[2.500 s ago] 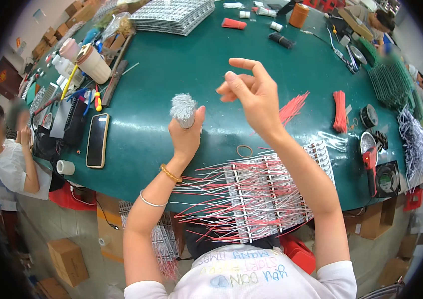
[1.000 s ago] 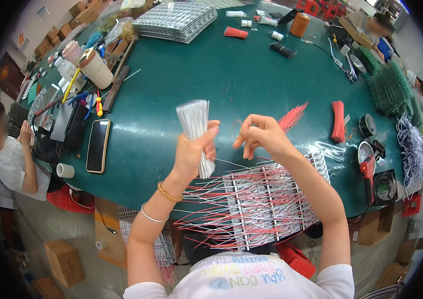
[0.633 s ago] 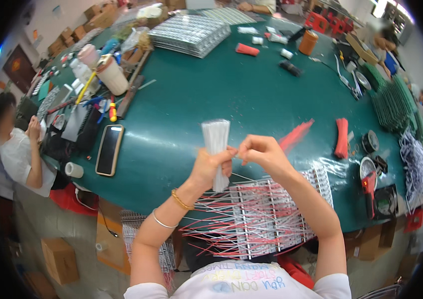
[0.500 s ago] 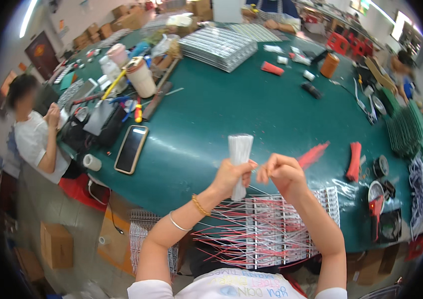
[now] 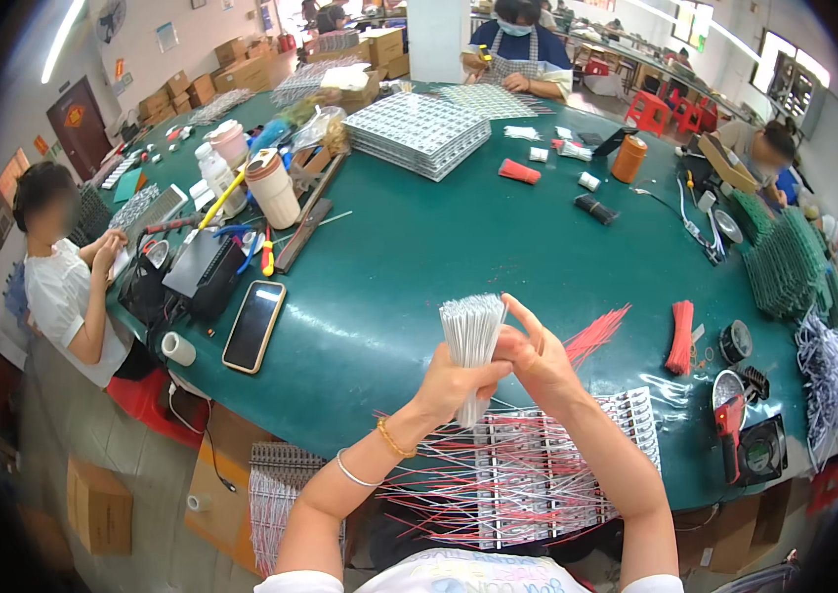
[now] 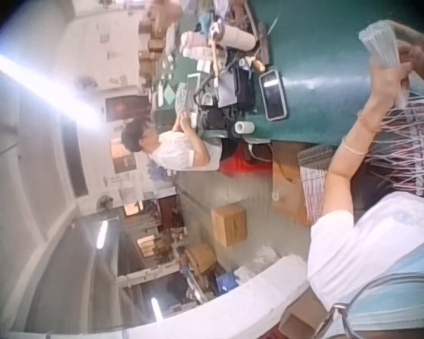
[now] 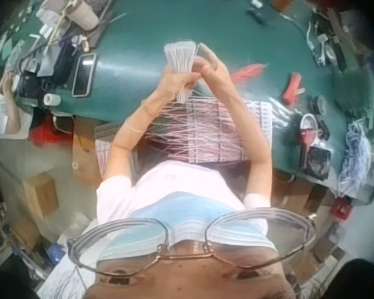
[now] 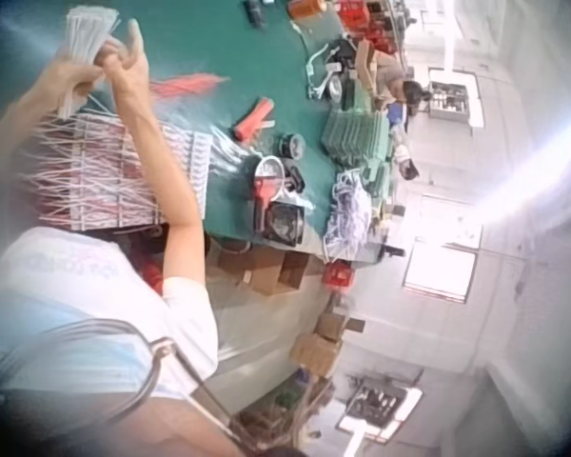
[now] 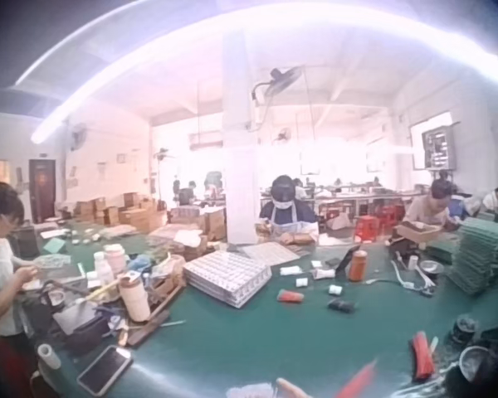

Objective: The person uses a soldering iron to attach white and red wires to a grid-like metal frame. They pick up individual wires, place them into slots on the frame, and apply heat to secure them. The person also organizes bundles of white and red wires on the table.

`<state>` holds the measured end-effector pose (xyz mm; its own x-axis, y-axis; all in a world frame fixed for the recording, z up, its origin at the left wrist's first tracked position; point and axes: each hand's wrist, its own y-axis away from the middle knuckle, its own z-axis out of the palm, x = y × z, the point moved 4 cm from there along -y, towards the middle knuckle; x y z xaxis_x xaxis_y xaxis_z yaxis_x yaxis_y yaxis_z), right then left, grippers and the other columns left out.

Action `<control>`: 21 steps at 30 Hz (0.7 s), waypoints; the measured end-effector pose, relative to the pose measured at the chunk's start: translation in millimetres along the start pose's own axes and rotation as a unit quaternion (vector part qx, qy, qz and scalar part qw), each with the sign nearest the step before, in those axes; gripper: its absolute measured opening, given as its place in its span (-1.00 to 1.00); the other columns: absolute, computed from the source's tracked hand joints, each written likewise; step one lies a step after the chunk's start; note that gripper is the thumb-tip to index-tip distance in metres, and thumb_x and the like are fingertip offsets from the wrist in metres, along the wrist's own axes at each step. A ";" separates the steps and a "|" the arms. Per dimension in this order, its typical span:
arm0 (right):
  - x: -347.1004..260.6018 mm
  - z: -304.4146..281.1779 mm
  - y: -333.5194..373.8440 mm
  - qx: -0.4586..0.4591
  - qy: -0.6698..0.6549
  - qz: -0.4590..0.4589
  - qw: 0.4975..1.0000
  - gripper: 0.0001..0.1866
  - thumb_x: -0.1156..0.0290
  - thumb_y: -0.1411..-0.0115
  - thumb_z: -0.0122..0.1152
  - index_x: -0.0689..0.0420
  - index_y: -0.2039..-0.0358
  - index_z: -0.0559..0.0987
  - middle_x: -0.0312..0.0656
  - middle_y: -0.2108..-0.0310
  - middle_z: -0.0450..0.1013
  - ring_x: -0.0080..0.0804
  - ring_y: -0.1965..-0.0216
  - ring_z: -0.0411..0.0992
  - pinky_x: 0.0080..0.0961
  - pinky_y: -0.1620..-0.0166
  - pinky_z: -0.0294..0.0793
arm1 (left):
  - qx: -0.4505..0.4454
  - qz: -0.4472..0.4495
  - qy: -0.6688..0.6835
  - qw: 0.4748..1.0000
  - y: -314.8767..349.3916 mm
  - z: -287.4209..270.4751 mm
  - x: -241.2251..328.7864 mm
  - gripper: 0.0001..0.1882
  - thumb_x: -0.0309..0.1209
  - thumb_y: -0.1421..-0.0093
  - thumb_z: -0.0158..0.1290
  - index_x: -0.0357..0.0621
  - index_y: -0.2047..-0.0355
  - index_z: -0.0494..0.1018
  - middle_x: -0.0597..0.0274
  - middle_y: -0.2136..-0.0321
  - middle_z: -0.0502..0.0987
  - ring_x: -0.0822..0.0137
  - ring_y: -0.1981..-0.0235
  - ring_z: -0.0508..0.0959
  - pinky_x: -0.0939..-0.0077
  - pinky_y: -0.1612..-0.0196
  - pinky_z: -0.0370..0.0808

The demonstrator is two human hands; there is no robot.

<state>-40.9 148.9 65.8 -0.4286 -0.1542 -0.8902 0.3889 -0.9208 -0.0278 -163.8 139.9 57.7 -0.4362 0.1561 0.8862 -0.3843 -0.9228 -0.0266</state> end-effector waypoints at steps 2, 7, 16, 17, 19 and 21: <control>-10.4 2.4 2.8 -0.021 0.047 0.011 0.999 0.20 0.07 0.15 0.45 0.22 -0.29 -0.17 0.03 -0.03 0.30 -0.27 -0.05 0.31 -0.38 -0.11 0.23 | -0.033 -0.052 -0.029 0.998 4.8 0.0 -4.6 -0.71 -0.51 0.01 0.19 -0.25 0.25 0.44 0.26 0.48 0.48 0.54 0.67 0.37 0.65 0.65 0.27; -35.1 12.2 13.3 -0.089 0.248 -0.061 0.963 0.33 0.16 0.38 0.58 0.17 -0.29 -0.14 0.01 0.00 0.33 -0.29 -0.02 0.32 -0.41 -0.08 0.24 | -0.125 -0.094 -0.115 0.981 9.6 1.7 -6.5 -0.77 -0.41 -0.01 0.18 -0.23 0.32 0.49 0.33 0.56 0.46 0.56 0.61 0.40 0.63 0.59 0.31; -61.2 32.0 23.8 -0.159 0.459 -0.037 0.873 -0.03 0.30 0.10 0.39 0.18 -0.25 0.03 -0.04 -0.04 0.35 -0.20 -0.08 0.31 -0.32 -0.12 0.23 | -0.197 -0.074 -0.609 0.765 23.0 19.1 -12.3 -0.72 -0.33 0.09 0.20 -0.19 0.38 0.48 0.03 0.52 0.53 0.03 0.47 0.54 0.23 0.36 0.45; -57.7 34.9 20.6 -0.184 0.465 -0.035 0.865 -0.12 0.36 0.03 0.34 0.21 -0.24 0.05 -0.03 -0.05 0.34 -0.18 -0.10 0.29 -0.32 -0.13 0.23 | -0.182 -0.072 -0.675 0.711 25.3 21.1 -17.4 -0.74 -0.34 0.10 0.19 -0.20 0.39 0.47 0.04 0.51 0.52 0.00 0.46 0.53 0.21 0.36 0.46; -61.0 25.7 14.5 -0.118 0.482 -0.007 0.868 -0.44 0.34 -0.10 0.19 0.20 -0.11 0.31 -0.04 0.09 0.44 -0.20 0.01 0.38 -0.33 -0.10 0.25 | -0.206 0.039 -0.628 0.749 26.7 42.3 -1.8 -0.79 -0.40 0.09 0.16 -0.18 0.42 0.46 0.05 0.49 0.51 0.01 0.46 0.53 0.22 0.39 0.47; -53.0 -4.9 1.0 -0.064 0.516 0.072 0.851 -0.59 0.34 -0.14 0.15 0.17 -0.01 0.45 -0.10 0.20 0.52 -0.27 0.14 0.46 -0.34 -0.05 0.28 | -0.205 0.229 -0.479 0.822 33.0 41.9 12.4 -0.78 -0.41 0.09 0.16 -0.16 0.39 0.47 0.00 0.43 0.52 0.00 0.46 0.53 0.22 0.42 0.47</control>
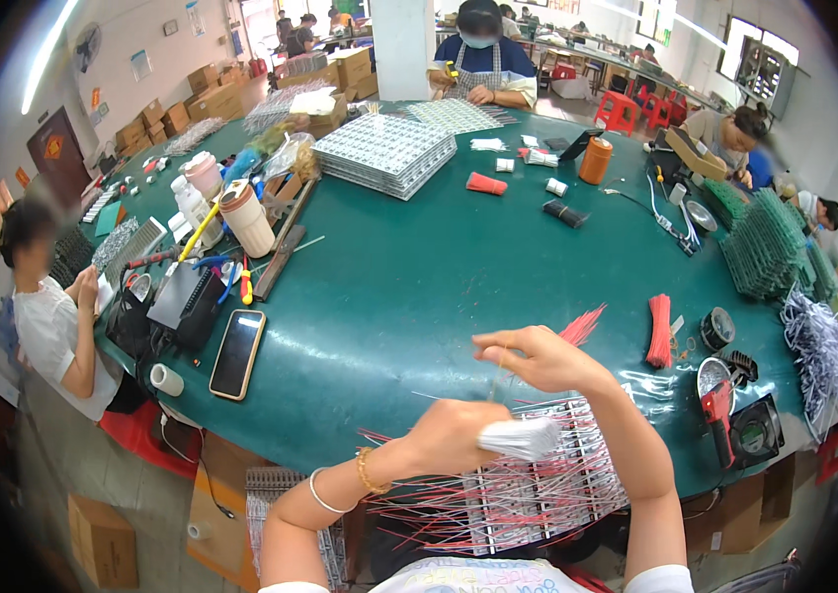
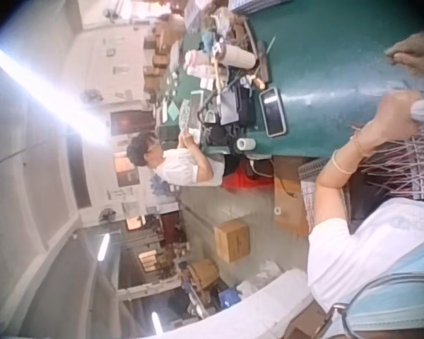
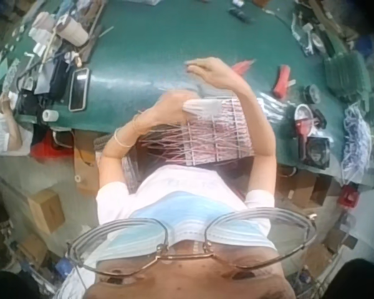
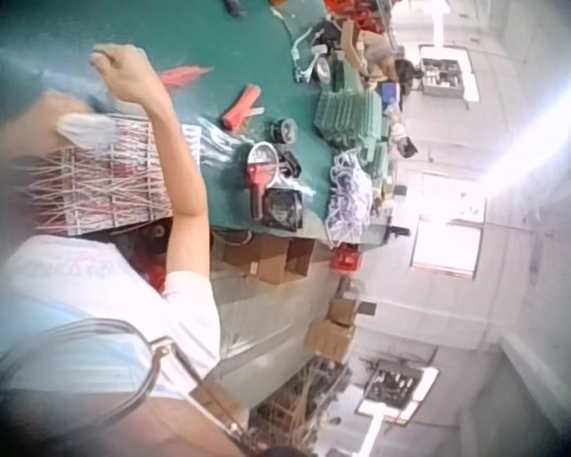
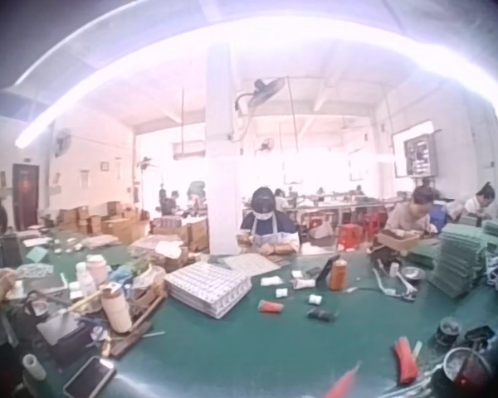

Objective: The person uses a soldering iron to attach white and red wires to a grid-like metal frame. They pick up individual wires, place them into slots on the frame, and apply heat to secure them. The person also organizes bundles of white and red wires on the table.

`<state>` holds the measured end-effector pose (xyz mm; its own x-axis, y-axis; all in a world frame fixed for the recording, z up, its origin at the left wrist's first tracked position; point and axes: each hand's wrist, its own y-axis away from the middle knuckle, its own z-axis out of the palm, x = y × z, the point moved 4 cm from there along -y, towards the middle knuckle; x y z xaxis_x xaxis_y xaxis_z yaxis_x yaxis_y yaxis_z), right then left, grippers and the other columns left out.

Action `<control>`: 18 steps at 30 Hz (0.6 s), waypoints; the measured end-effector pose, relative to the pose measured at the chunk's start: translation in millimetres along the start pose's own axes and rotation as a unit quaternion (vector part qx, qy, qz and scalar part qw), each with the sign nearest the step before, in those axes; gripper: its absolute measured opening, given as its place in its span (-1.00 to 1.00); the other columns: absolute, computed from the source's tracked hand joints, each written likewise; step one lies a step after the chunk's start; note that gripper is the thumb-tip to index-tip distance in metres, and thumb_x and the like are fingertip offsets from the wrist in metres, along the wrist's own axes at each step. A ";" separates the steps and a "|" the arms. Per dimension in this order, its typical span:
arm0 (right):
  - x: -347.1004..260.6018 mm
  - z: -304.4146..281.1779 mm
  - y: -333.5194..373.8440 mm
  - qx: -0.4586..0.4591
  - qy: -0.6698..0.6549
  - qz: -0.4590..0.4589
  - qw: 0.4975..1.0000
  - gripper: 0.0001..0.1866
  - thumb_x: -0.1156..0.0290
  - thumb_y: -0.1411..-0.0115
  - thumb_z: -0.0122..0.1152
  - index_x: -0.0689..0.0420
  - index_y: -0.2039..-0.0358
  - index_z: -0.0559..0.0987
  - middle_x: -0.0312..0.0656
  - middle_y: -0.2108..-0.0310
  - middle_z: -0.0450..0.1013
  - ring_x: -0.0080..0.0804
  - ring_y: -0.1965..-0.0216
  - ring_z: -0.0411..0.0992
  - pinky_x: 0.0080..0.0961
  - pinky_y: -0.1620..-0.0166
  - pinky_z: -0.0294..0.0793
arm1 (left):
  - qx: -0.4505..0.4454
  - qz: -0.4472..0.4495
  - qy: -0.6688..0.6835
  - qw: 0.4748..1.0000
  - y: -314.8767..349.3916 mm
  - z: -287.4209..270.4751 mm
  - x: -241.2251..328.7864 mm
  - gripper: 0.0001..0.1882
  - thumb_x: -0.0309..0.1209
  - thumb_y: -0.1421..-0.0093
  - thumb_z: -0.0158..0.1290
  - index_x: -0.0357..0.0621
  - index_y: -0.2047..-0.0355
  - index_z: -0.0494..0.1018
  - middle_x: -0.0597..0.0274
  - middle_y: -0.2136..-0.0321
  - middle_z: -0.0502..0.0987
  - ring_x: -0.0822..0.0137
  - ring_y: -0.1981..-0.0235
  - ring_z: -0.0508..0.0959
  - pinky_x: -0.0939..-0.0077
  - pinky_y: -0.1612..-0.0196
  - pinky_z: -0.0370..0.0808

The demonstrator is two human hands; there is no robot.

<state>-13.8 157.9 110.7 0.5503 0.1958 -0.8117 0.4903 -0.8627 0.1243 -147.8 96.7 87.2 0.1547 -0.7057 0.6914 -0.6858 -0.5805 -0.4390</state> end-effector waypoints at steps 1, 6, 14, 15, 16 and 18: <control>8.3 -0.8 3.1 -0.004 0.044 0.019 0.999 -0.81 0.35 -0.17 0.09 0.19 0.35 0.59 -0.11 0.38 0.53 -0.29 0.32 0.49 -0.27 -0.05 0.29 | 0.130 0.067 0.001 0.989 -2.8 -17.6 5.9 -0.82 -0.40 0.00 0.13 -0.15 0.35 0.48 0.07 0.48 0.54 0.14 0.55 0.54 0.30 0.50 0.47; -33.6 13.1 67.3 0.150 0.205 -0.349 0.902 -0.75 0.37 -0.14 0.02 0.18 0.63 0.47 -0.19 0.63 0.46 -0.28 0.49 0.46 -0.18 0.04 0.39 | 0.258 -0.330 0.273 0.866 16.5 -71.7 -50.2 -0.80 -0.36 -0.12 0.09 -0.26 0.35 0.48 0.25 0.74 0.45 0.54 0.74 0.38 0.61 0.65 0.31; -33.8 19.8 55.2 0.225 -0.575 -0.038 0.786 -0.47 0.37 -0.18 0.02 0.33 -0.14 0.25 -0.01 -0.05 0.33 -0.28 0.44 0.51 -0.28 0.29 0.52 | 0.374 -0.196 0.551 0.720 13.4 -3.8 -34.8 -0.72 -0.44 -0.15 0.03 -0.37 0.18 0.36 0.22 0.66 0.40 0.47 0.71 0.38 0.61 0.65 0.28; -29.6 19.6 46.6 0.212 -0.580 -0.030 0.786 -0.35 0.31 -0.20 0.04 0.30 -0.21 0.08 0.05 -0.21 0.11 -0.18 0.17 0.47 -0.33 0.20 0.48 | 0.373 -0.173 0.503 0.760 15.1 -1.1 -25.3 -0.72 -0.47 -0.14 0.04 -0.37 0.17 0.36 0.23 0.66 0.40 0.47 0.69 0.39 0.62 0.64 0.30; -26.8 23.3 40.5 0.205 -0.586 -0.071 0.781 -0.32 0.30 -0.19 0.08 0.30 -0.22 0.06 0.02 -0.21 0.11 -0.19 0.08 0.40 -0.36 0.15 0.46 | 0.368 -0.145 0.455 0.798 12.1 -0.5 -18.3 -0.72 -0.49 -0.14 0.04 -0.37 0.16 0.36 0.24 0.66 0.40 0.47 0.68 0.40 0.62 0.62 0.31; -25.0 35.2 30.1 0.182 -0.597 -0.150 0.767 -0.25 0.30 -0.15 0.16 0.29 -0.24 0.03 -0.02 -0.21 0.12 -0.22 -0.08 0.28 -0.42 0.05 0.42 | 0.298 -0.134 0.450 0.831 4.1 -0.5 -13.7 -0.72 -0.53 -0.10 0.08 -0.37 0.16 0.40 0.29 0.63 0.42 0.49 0.66 0.41 0.62 0.61 0.34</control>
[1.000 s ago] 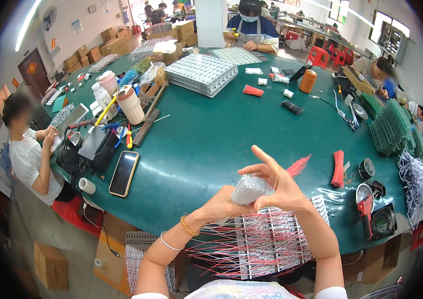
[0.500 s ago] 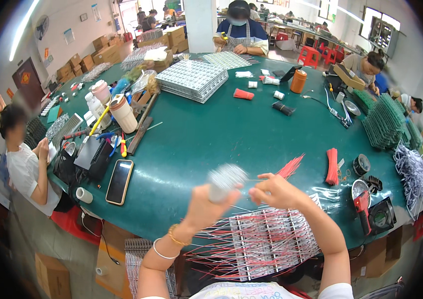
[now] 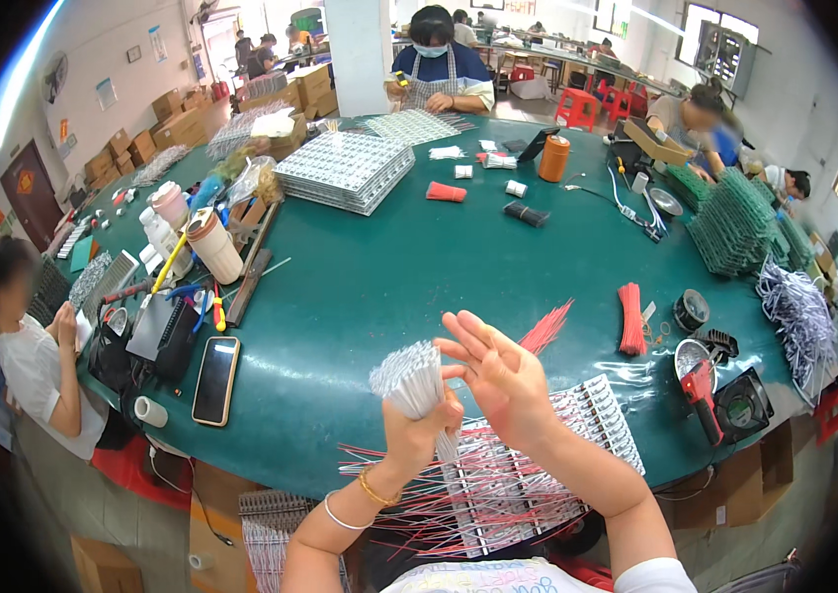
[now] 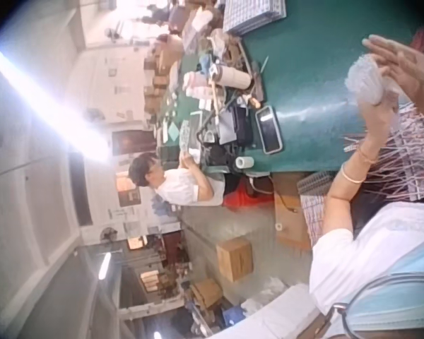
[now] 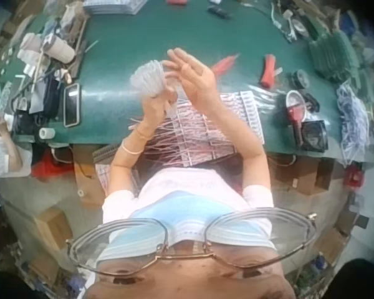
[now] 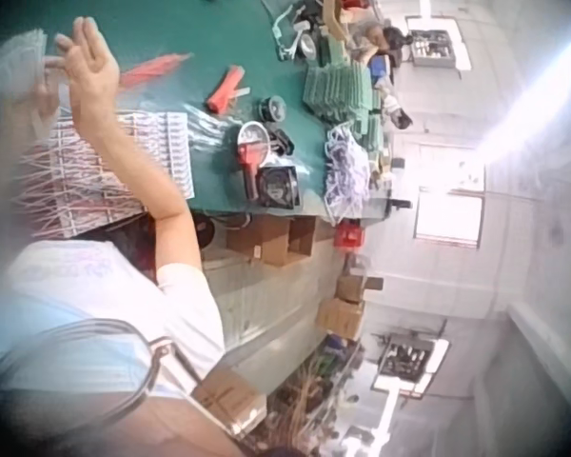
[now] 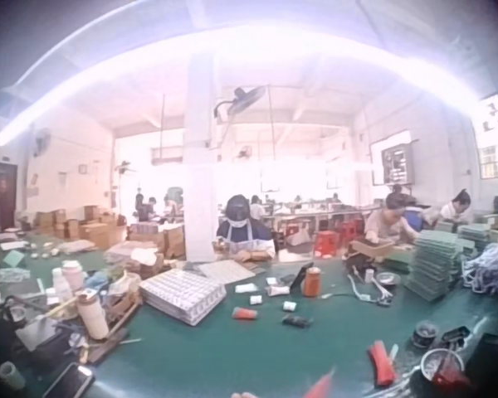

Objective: The person uses a soldering iron to attach white and red wires to a grid-like metal frame. They pick up individual wires, place them into slots on the frame, and apply heat to secure them. The person also organizes bundles of white and red wires on the table.

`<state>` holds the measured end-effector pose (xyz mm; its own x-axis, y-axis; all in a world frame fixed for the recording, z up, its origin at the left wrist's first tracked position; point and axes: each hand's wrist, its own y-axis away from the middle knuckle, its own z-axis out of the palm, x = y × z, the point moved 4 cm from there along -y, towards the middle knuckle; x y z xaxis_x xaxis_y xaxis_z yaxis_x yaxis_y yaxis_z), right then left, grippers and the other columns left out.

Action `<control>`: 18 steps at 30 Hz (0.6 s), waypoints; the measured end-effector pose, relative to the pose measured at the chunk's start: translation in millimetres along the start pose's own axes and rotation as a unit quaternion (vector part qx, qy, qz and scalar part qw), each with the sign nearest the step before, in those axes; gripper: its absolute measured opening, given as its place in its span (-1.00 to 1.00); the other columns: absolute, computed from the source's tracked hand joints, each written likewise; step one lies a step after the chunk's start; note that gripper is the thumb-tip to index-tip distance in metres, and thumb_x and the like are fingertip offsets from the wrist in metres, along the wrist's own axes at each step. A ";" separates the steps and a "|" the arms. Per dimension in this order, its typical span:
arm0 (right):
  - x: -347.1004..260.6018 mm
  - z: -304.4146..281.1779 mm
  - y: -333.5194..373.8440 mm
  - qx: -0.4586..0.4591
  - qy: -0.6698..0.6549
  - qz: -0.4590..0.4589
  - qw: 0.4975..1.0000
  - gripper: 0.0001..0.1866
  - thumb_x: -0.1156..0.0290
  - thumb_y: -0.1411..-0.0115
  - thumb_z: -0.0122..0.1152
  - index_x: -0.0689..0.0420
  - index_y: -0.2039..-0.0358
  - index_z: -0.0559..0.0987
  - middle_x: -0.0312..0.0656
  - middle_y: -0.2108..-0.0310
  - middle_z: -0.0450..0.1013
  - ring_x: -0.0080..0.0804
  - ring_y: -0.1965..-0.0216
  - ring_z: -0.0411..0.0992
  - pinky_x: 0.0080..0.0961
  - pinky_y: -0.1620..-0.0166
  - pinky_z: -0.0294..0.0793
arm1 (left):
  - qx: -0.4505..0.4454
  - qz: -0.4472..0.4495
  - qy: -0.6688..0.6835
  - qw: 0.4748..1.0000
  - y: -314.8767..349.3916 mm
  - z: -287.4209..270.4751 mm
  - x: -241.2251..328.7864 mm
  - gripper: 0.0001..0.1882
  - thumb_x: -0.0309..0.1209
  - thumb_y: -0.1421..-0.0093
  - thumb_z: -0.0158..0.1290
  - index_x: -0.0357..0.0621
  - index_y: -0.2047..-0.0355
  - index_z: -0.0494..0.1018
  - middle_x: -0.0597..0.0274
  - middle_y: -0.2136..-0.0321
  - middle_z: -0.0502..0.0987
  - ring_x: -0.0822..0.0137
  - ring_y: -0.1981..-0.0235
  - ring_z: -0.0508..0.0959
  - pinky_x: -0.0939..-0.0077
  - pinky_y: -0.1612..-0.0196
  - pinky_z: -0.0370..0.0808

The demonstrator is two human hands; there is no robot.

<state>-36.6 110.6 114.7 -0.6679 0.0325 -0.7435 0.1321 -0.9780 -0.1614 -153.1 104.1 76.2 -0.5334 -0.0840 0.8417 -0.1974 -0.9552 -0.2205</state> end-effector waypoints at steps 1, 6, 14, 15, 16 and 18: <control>-5.0 4.1 -0.3 -0.031 0.086 -0.045 0.995 -0.13 0.23 -0.07 0.27 0.29 -0.24 0.00 -0.02 -0.21 0.12 -0.26 -0.17 0.17 -0.34 -0.07 0.33 | -0.013 -0.031 -0.047 0.998 -5.9 -1.1 3.7 -0.72 -0.52 -0.10 0.09 -0.37 0.17 0.41 0.29 0.63 0.43 0.50 0.67 0.40 0.60 0.61 0.35; -15.1 2.0 1.8 -0.159 0.350 -0.051 0.922 -0.11 0.21 0.00 0.33 0.29 -0.22 0.08 0.04 -0.18 0.16 -0.22 -0.11 0.27 -0.30 -0.13 0.23 | -0.186 0.084 -0.475 0.856 -13.6 -7.1 13.9 -0.73 -0.54 0.05 0.13 -0.25 0.27 0.46 0.22 0.61 0.50 0.37 0.68 0.47 0.45 0.60 0.40; -14.3 -18.4 -11.1 -0.175 0.608 0.052 0.773 -0.66 0.34 -0.14 0.13 0.28 0.13 0.39 -0.04 0.41 0.49 -0.29 0.38 0.45 -0.41 0.17 0.35 | -0.081 0.137 -0.470 0.868 -16.0 -24.8 24.8 -0.93 -0.42 0.00 0.10 -0.11 0.52 0.45 0.21 0.66 0.48 0.33 0.72 0.44 0.43 0.67 0.33; -20.9 -8.0 -1.2 -0.144 0.662 -0.039 0.735 -0.71 0.36 -0.13 0.13 0.26 0.19 0.40 -0.09 0.49 0.47 -0.31 0.48 0.42 -0.42 0.25 0.34 | 0.002 -0.007 -0.389 0.921 -26.4 -42.4 23.5 -0.91 -0.38 -0.05 0.09 -0.10 0.49 0.45 0.26 0.67 0.45 0.38 0.73 0.42 0.45 0.68 0.31; -26.0 -1.0 8.4 -0.109 0.708 -0.130 0.685 -0.76 0.37 -0.13 0.14 0.24 0.26 0.40 -0.14 0.57 0.45 -0.33 0.58 0.39 -0.43 0.32 0.33 | 0.083 -0.149 -0.293 0.941 -28.9 -52.9 16.0 -0.89 -0.34 -0.10 0.08 -0.09 0.46 0.45 0.30 0.69 0.42 0.42 0.75 0.39 0.48 0.69 0.30; -24.2 2.7 22.3 -0.098 0.571 -0.139 0.803 -0.82 0.42 -0.11 0.16 0.19 0.40 0.35 -0.22 0.59 0.44 -0.53 0.67 0.30 -0.53 0.43 0.28 | 0.090 -0.201 -0.049 0.974 -28.2 -46.9 3.6 -0.85 -0.27 -0.15 0.04 -0.06 0.39 0.42 0.36 0.72 0.34 0.48 0.75 0.33 0.52 0.67 0.28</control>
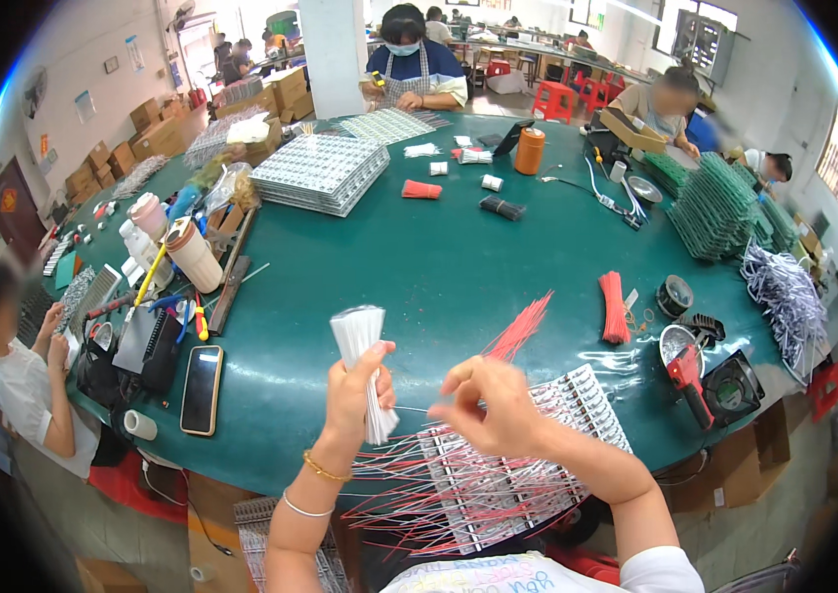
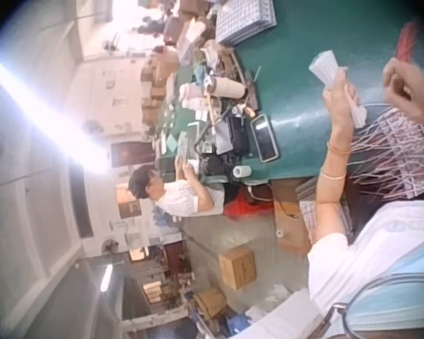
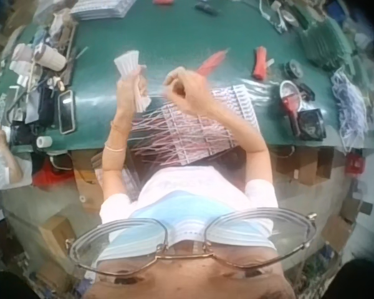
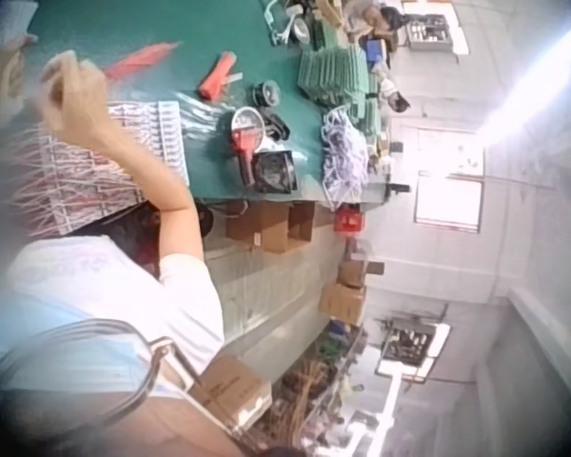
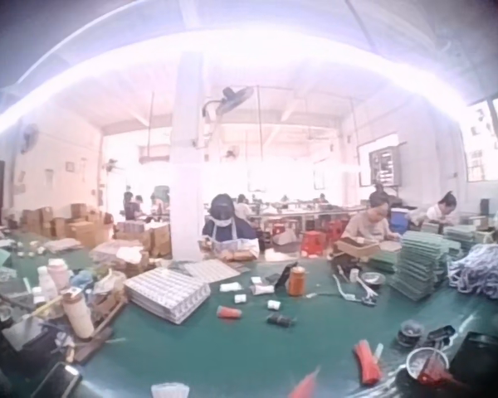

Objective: The person uses a soldering iron to attach white and red wires to a grid-like metal frame. They pick up individual wires, place them into slots on the frame, and apply heat to secure them. The person also organizes bundles of white and red wires on the table.

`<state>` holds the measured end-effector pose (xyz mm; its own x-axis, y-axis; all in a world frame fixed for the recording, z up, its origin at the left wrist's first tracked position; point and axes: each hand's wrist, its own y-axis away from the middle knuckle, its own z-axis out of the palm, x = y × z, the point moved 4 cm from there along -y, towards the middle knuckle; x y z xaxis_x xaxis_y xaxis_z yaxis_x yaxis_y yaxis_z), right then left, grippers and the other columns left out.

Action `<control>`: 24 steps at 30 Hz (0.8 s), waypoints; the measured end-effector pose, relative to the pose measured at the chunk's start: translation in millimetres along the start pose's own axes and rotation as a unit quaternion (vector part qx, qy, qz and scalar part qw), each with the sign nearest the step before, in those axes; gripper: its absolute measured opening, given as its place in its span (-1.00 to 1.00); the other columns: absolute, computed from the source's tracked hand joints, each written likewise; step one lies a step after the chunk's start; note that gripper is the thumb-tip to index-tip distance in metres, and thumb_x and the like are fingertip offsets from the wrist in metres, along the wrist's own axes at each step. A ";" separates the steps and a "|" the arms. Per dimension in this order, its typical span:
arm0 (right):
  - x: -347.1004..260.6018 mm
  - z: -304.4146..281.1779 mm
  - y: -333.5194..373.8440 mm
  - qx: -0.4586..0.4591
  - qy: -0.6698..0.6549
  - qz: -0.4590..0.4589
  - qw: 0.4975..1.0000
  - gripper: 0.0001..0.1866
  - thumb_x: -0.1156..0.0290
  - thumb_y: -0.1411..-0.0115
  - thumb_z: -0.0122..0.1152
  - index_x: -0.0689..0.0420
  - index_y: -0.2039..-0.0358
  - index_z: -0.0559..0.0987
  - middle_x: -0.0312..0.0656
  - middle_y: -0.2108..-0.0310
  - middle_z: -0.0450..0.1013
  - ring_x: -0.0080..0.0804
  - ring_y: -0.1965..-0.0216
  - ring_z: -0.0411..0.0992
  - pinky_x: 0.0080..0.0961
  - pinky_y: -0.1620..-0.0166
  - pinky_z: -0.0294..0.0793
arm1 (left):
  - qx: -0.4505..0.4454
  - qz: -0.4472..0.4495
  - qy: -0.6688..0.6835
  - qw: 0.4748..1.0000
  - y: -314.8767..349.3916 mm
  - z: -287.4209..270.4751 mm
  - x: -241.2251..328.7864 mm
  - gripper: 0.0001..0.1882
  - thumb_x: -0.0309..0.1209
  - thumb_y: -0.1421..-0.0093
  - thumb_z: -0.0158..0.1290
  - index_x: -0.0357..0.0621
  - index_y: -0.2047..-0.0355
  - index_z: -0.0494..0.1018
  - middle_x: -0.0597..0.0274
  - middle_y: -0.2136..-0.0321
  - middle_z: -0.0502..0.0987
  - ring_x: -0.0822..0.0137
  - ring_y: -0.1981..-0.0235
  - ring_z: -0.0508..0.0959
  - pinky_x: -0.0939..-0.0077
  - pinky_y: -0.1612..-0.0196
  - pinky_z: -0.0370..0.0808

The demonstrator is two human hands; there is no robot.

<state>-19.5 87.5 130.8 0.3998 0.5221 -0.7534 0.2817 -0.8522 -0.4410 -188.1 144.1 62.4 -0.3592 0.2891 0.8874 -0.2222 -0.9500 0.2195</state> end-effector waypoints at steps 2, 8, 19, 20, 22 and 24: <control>-1.8 12.5 10.6 -0.026 -0.368 0.188 0.910 -0.84 0.50 -0.07 0.16 0.20 0.40 0.35 -0.25 0.61 0.42 -0.55 0.66 0.29 -0.55 0.45 0.28 | -0.038 -0.057 0.161 0.985 -1.9 8.1 -10.9 -0.81 -0.23 -0.18 0.01 -0.06 0.34 0.38 0.39 0.73 0.27 0.51 0.75 0.30 0.53 0.66 0.28; -3.2 -13.3 -3.5 0.177 0.021 -0.158 0.971 -0.38 0.68 0.00 0.08 0.32 -0.14 0.23 -0.03 0.25 0.51 -0.30 0.23 0.53 -0.48 0.15 0.40 | -0.070 -0.036 0.249 0.965 28.1 51.8 -30.7 -0.78 -0.22 -0.22 -0.03 -0.06 0.25 0.35 0.32 0.65 0.35 0.46 0.70 0.34 0.53 0.60 0.33; -0.4 -12.6 -13.1 0.131 -0.253 0.001 0.958 0.28 0.13 0.29 0.53 0.17 -0.25 -0.21 0.17 -0.11 0.22 -0.15 0.03 0.39 -0.34 0.01 0.35 | -0.123 0.222 -0.227 0.940 25.7 57.8 1.9 -0.68 -0.42 0.01 0.23 -0.28 0.30 0.39 0.19 0.55 0.52 0.43 0.53 0.52 0.52 0.49 0.45; -6.2 -13.7 -12.5 0.141 -0.167 -0.026 0.975 0.17 0.10 0.31 0.53 0.20 -0.23 0.01 0.16 -0.14 0.20 -0.24 0.11 0.43 -0.40 0.05 0.36 | -0.134 0.236 -0.266 0.925 24.1 57.4 2.2 -0.68 -0.41 0.02 0.23 -0.28 0.31 0.39 0.16 0.57 0.52 0.40 0.56 0.54 0.49 0.50 0.45; -7.9 -6.9 -12.9 0.139 -0.061 -0.035 0.988 -0.07 0.15 0.31 0.52 0.20 -0.08 0.28 0.11 -0.12 0.22 -0.35 0.25 0.43 -0.45 0.08 0.33 | -0.066 0.294 -0.460 0.835 22.3 46.4 -4.6 -0.68 -0.44 0.06 0.17 -0.21 0.28 0.38 0.06 0.63 0.50 0.09 0.61 0.55 0.30 0.58 0.44; -8.0 1.5 -13.7 0.148 -0.008 -0.027 0.989 -0.36 0.26 0.29 0.51 0.18 0.12 0.53 0.04 -0.07 0.26 -0.45 0.39 0.40 -0.48 0.10 0.28 | -0.038 0.299 -0.611 0.732 25.0 45.8 -7.5 -0.66 -0.45 0.08 0.13 -0.18 0.25 0.36 0.03 0.65 0.49 -0.02 0.61 0.52 0.21 0.62 0.43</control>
<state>-27.8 94.9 142.1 0.3770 0.5690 -0.7309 0.0344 -0.7971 -0.6028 -149.4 112.8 79.8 0.6553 -0.5412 0.5269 -0.4222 -0.8409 -0.3387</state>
